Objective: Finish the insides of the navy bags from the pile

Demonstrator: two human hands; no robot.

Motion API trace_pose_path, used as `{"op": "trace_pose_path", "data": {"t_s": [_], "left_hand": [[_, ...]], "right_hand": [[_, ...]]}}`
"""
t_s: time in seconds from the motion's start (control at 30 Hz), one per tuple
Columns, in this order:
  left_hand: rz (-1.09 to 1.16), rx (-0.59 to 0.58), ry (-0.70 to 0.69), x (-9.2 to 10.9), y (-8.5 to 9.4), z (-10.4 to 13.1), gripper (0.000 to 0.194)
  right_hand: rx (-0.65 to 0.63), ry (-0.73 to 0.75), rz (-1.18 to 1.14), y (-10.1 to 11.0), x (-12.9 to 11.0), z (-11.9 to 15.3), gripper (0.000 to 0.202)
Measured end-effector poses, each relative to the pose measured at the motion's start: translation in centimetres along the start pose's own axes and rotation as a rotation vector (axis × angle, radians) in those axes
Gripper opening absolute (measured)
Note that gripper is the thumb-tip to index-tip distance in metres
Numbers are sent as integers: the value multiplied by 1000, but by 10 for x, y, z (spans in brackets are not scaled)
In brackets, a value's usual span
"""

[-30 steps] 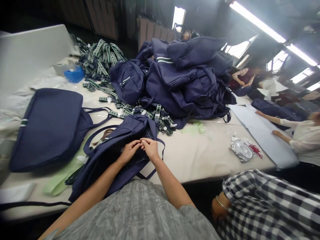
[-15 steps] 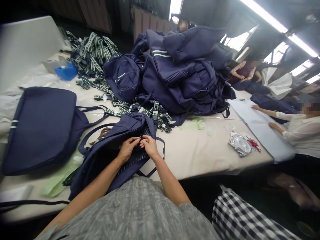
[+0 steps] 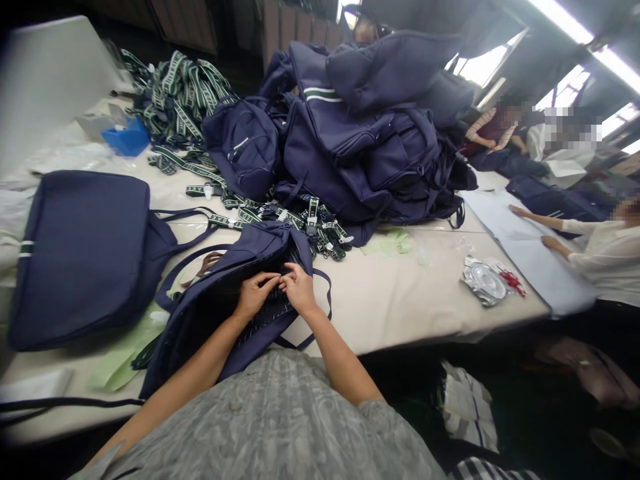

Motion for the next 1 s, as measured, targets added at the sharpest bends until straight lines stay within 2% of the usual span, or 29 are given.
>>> {"op": "trace_pose_path", "data": {"t_s": [0.23,0.4,0.57,0.67,0.73,1.0], "left_hand": [[-81,-44,-82,10,-2,-1,14],[-84,-52,-54,7,-3,-1,12],[8,-21,52,-4,-4,-3,15],[129,5,142,-12,-6,-3,22],[222,12,201,-16,-8,-3,27],[538,4,361,-24,-10,1,36]], "right_hand": [[-4,-8,39,0,3,-1,34],[-24,-3,54,-2,2,1,36],[-83,-33,53,-4,3,-2,27],[-119,42,225,-3,-3,-6,13],[-133,98,330,-3,-7,-8,12],[-135,19,118,-4,1,-6,14]]}}
Point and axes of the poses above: each hand's wrist, its own z-axis away from the middle knuckle, its own y-axis out of the back of the hand, x = y × z, the point moved 6 cm from there along -z, towards the middle knuckle, and after that the axes turned 2 degrees about -z, right-handed, at the moved point
